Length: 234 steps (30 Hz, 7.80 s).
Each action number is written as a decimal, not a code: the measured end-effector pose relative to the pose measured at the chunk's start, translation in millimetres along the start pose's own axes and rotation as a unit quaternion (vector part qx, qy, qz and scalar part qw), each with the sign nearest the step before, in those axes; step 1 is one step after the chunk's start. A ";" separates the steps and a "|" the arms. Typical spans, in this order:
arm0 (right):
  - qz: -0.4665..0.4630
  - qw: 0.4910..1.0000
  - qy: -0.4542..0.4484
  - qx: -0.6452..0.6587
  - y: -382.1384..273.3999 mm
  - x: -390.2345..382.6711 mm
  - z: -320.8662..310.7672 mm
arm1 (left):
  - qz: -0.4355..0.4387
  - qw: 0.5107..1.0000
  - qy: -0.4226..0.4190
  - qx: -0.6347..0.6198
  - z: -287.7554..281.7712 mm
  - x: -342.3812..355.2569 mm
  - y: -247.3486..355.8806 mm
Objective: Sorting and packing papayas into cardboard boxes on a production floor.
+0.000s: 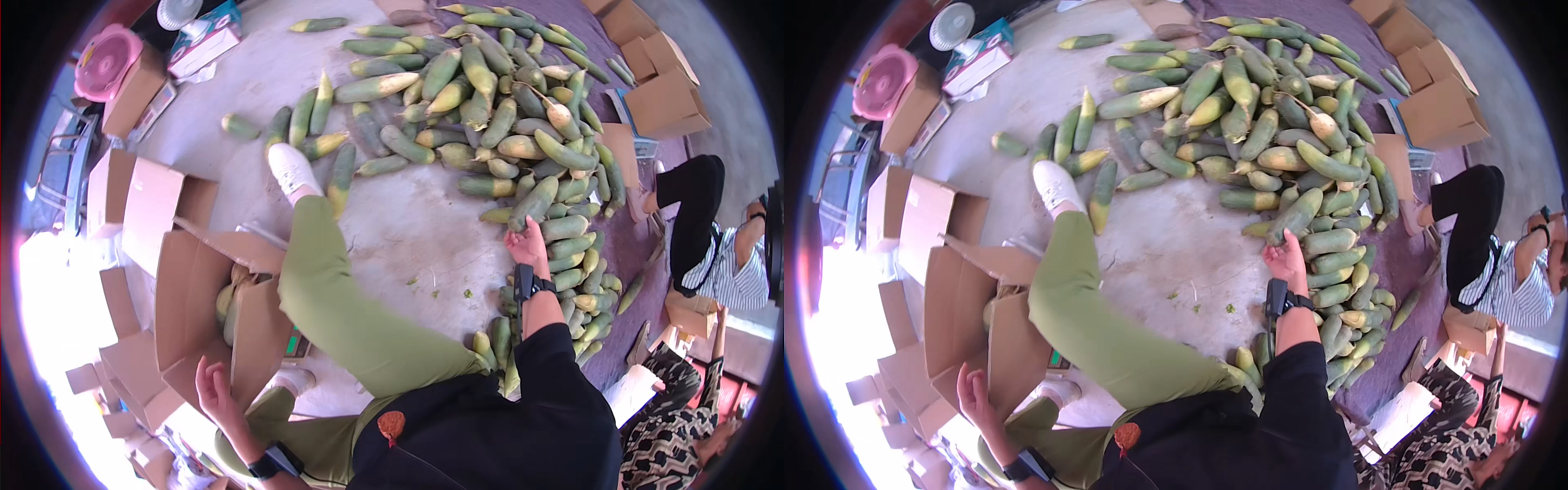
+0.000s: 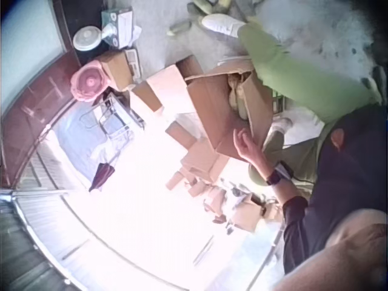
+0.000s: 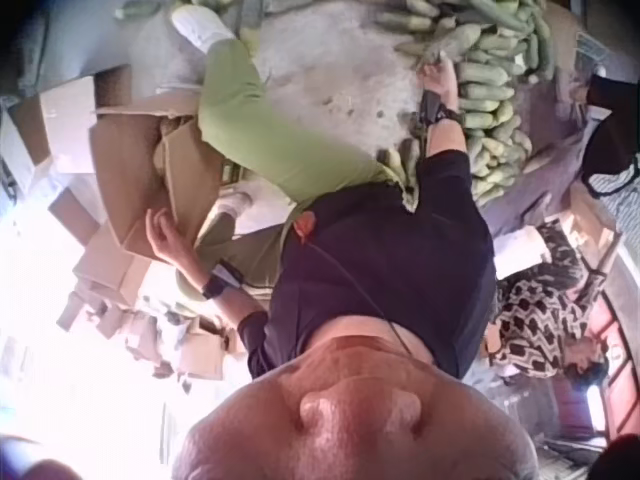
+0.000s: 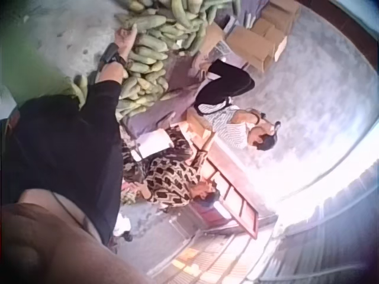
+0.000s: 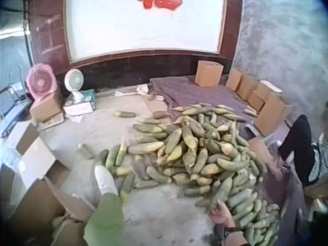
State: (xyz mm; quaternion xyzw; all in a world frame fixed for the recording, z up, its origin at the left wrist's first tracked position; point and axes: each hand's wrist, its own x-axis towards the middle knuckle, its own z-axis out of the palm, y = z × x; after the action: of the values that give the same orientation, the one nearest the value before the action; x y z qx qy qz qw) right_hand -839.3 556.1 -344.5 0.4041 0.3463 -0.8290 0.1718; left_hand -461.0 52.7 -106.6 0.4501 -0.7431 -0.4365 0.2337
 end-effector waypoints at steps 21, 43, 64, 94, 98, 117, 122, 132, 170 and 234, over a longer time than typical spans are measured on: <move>0.008 0.812 -0.497 -0.305 108.0 -248.7 222.6 | 0.012 0.976 -0.115 -0.183 -15.9 10.3 81.3; -0.073 0.640 -0.654 -0.398 245.6 -353.4 287.4 | 0.030 0.965 -0.140 -0.218 -55.3 39.2 93.9; -0.072 0.693 -0.193 -0.691 163.7 -86.9 80.3 | 0.060 0.918 -0.238 0.312 -8.9 65.0 -11.4; -0.332 0.460 -0.002 -0.823 150.7 109.7 282.5 | -0.147 0.967 -0.182 0.104 -27.8 84.8 -4.3; -0.295 0.471 0.020 -0.831 163.9 109.6 296.4 | -0.153 0.967 -0.178 0.103 -28.7 85.1 -4.5; -0.368 0.480 -0.123 -0.787 128.4 41.5 175.5 | -0.096 0.980 -0.166 0.059 -35.3 78.1 4.1; -0.269 0.746 -0.205 -0.573 112.7 -21.4 198.1 | -0.065 0.986 -0.150 0.032 -45.0 68.1 4.6; -0.201 0.831 -0.463 -0.233 111.5 -230.7 325.0 | 0.006 0.993 -0.112 0.027 -47.7 58.3 18.4; -0.274 0.484 -0.120 -0.822 166.4 19.6 151.7 | -0.011 0.953 -0.281 0.116 -4.3 139.7 5.3; -0.159 0.671 -0.629 -0.361 304.3 -338.8 324.5 | 0.058 0.972 -0.186 -0.133 -54.3 43.9 33.5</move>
State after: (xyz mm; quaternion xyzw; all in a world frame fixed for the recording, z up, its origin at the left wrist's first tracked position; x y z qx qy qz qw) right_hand -638.0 113.0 -69.0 -0.3671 0.4873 -0.7123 0.3468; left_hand -457.8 -2.3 -52.2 0.2824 -0.7336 -0.5931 0.1743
